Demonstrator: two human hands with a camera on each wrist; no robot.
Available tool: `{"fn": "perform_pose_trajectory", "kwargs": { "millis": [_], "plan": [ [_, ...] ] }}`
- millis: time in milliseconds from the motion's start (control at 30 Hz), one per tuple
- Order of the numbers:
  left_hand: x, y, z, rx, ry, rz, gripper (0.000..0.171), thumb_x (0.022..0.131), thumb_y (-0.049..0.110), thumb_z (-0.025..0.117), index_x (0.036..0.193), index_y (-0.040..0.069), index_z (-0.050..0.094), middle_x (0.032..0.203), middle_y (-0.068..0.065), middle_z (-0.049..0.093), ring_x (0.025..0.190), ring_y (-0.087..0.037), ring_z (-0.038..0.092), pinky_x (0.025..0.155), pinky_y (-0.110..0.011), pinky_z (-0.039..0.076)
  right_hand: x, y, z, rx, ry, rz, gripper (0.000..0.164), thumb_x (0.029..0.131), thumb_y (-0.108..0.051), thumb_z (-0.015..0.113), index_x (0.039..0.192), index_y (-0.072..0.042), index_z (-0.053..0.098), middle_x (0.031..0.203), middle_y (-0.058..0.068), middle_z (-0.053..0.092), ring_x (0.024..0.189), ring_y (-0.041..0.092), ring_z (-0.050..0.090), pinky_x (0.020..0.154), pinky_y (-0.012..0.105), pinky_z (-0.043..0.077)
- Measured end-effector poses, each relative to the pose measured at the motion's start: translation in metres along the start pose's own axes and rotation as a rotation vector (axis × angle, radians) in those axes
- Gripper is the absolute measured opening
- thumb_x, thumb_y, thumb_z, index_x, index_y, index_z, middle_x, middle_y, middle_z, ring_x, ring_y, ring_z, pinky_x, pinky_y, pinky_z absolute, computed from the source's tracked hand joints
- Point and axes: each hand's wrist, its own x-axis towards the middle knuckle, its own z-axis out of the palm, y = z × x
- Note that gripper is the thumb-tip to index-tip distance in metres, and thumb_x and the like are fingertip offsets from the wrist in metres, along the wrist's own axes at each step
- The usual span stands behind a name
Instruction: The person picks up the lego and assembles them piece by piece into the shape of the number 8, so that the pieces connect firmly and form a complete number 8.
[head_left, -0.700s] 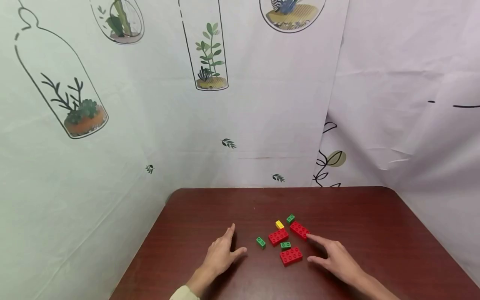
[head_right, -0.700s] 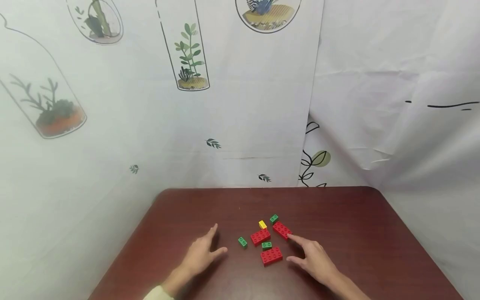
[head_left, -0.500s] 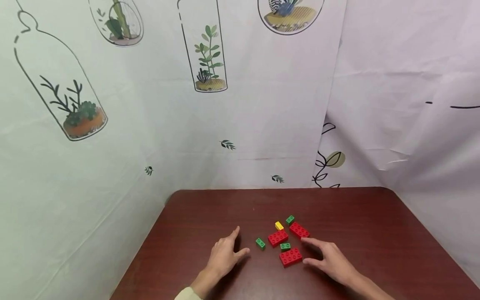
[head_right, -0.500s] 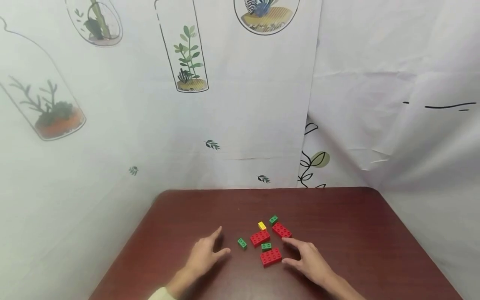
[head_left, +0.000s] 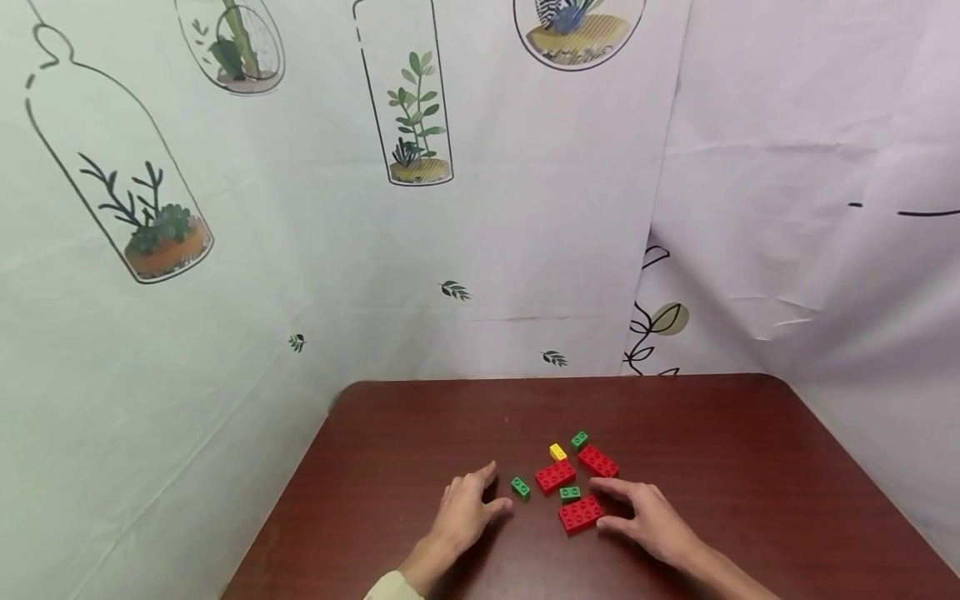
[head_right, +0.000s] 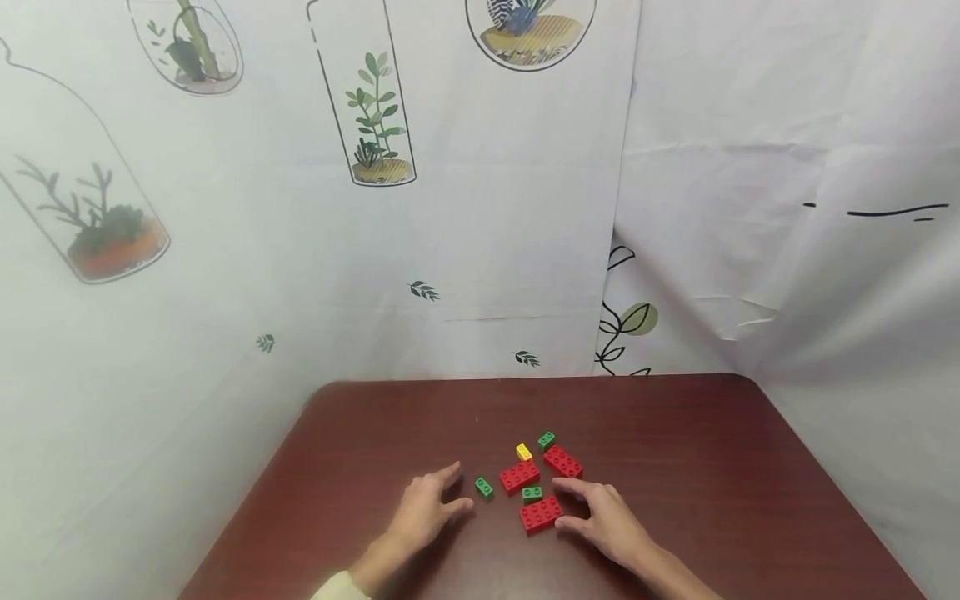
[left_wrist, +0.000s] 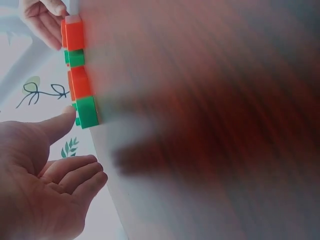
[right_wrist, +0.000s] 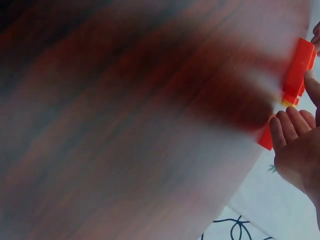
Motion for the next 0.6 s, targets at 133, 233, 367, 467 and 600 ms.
{"fn": "perform_pose_trajectory", "kwargs": {
  "millis": [133, 233, 367, 467, 600],
  "plan": [
    [0.003, 0.003, 0.005, -0.006, -0.004, -0.018, 0.065, 0.086, 0.023, 0.091, 0.137, -0.007, 0.066, 0.123, -0.015, 0.076, 0.124, -0.038, 0.068, 0.097, -0.058, 0.055, 0.002, 0.001, 0.004, -0.014, 0.010, 0.002, 0.052, 0.089, -0.029, 0.088, 0.134, -0.008, 0.073, 0.132, 0.007, 0.073, 0.125, 0.029, 0.067, 0.096, 0.035, 0.057],
    [0.004, 0.007, 0.007, -0.009, 0.002, -0.016, 0.065, 0.084, 0.023, 0.092, 0.135, -0.007, 0.068, 0.121, -0.015, 0.076, 0.123, -0.037, 0.068, 0.096, -0.056, 0.056, 0.002, -0.001, 0.006, -0.015, 0.021, -0.006, 0.050, 0.089, -0.029, 0.089, 0.133, -0.009, 0.074, 0.130, 0.006, 0.074, 0.124, 0.029, 0.067, 0.095, 0.037, 0.058],
    [0.005, 0.010, 0.010, -0.019, 0.025, -0.007, 0.062, 0.082, 0.022, 0.093, 0.133, -0.006, 0.070, 0.119, -0.013, 0.078, 0.121, -0.036, 0.069, 0.095, -0.055, 0.056, 0.002, -0.003, 0.008, -0.014, 0.024, -0.003, 0.046, 0.088, -0.027, 0.089, 0.129, -0.012, 0.076, 0.126, 0.004, 0.076, 0.121, 0.029, 0.069, 0.094, 0.041, 0.059],
    [0.006, 0.012, 0.014, -0.014, 0.050, -0.008, 0.060, 0.081, 0.021, 0.094, 0.131, -0.004, 0.072, 0.116, -0.010, 0.079, 0.118, -0.035, 0.071, 0.093, -0.054, 0.057, 0.003, -0.003, 0.009, -0.008, 0.024, 0.012, 0.042, 0.088, -0.025, 0.089, 0.126, -0.013, 0.077, 0.123, 0.003, 0.076, 0.119, 0.028, 0.070, 0.092, 0.042, 0.059],
    [0.008, 0.016, 0.017, -0.008, 0.069, -0.023, 0.058, 0.079, 0.022, 0.095, 0.128, -0.002, 0.074, 0.113, -0.008, 0.080, 0.116, -0.035, 0.072, 0.091, -0.052, 0.059, 0.003, -0.003, 0.009, -0.001, 0.036, 0.016, 0.038, 0.088, -0.024, 0.089, 0.122, -0.014, 0.078, 0.120, 0.001, 0.077, 0.115, 0.027, 0.071, 0.090, 0.043, 0.059]
  ]
}}
